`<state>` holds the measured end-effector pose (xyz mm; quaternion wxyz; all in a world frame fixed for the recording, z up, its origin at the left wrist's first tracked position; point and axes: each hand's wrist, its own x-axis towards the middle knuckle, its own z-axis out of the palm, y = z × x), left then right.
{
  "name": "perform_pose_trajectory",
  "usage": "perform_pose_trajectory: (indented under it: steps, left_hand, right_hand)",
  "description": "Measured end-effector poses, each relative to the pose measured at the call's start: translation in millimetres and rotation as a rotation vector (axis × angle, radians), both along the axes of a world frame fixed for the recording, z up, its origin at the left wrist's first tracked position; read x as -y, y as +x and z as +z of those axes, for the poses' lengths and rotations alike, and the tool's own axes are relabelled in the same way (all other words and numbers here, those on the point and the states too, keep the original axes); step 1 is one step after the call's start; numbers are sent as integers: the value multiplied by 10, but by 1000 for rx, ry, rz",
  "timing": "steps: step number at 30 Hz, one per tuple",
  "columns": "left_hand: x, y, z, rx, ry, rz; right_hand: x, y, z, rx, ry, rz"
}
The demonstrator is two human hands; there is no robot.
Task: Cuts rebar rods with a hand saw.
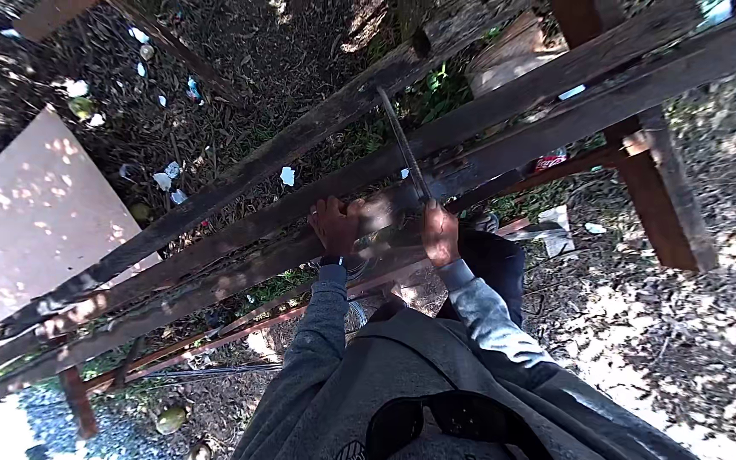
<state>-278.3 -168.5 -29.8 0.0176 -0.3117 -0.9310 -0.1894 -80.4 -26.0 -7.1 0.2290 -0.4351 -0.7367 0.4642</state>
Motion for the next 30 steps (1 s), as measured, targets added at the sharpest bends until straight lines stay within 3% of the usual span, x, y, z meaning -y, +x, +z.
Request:
perform_pose_trajectory:
  steps: [3,6,9,14,17,20,23,25,30]
  left_hand:
    - [17,34,-3,-19,21,-5]
    - [27,29,5,-16,26,-9]
    - [23,17,11,8,7,-9]
    - [25,13,12,16,-21,1]
    - [11,39,41,-6,-6,2]
    - [26,43,16,-18,7,-6]
    - [51,62,22,-16,14,-16]
    - [-4,31,33,-5,9,1]
    - [-113,-38,20,5,21,67]
  right_hand:
    - [354,652,-133,-19,-23,-24]
    - [646,1093,50,-134,-89,-30]
    - [474,791,235,-65,-56,-37]
    - [-64,-184,81,65,-28,-26]
    - [-14,-14,-14,-18,-13,-11]
    - [383,617,-187,-73,-32,-40]
    - [698,1073,-88,-186,-106,-48]
    - [632,994,24,-163,-75,-42]
    - [42,21,-83,-30,7,-13]
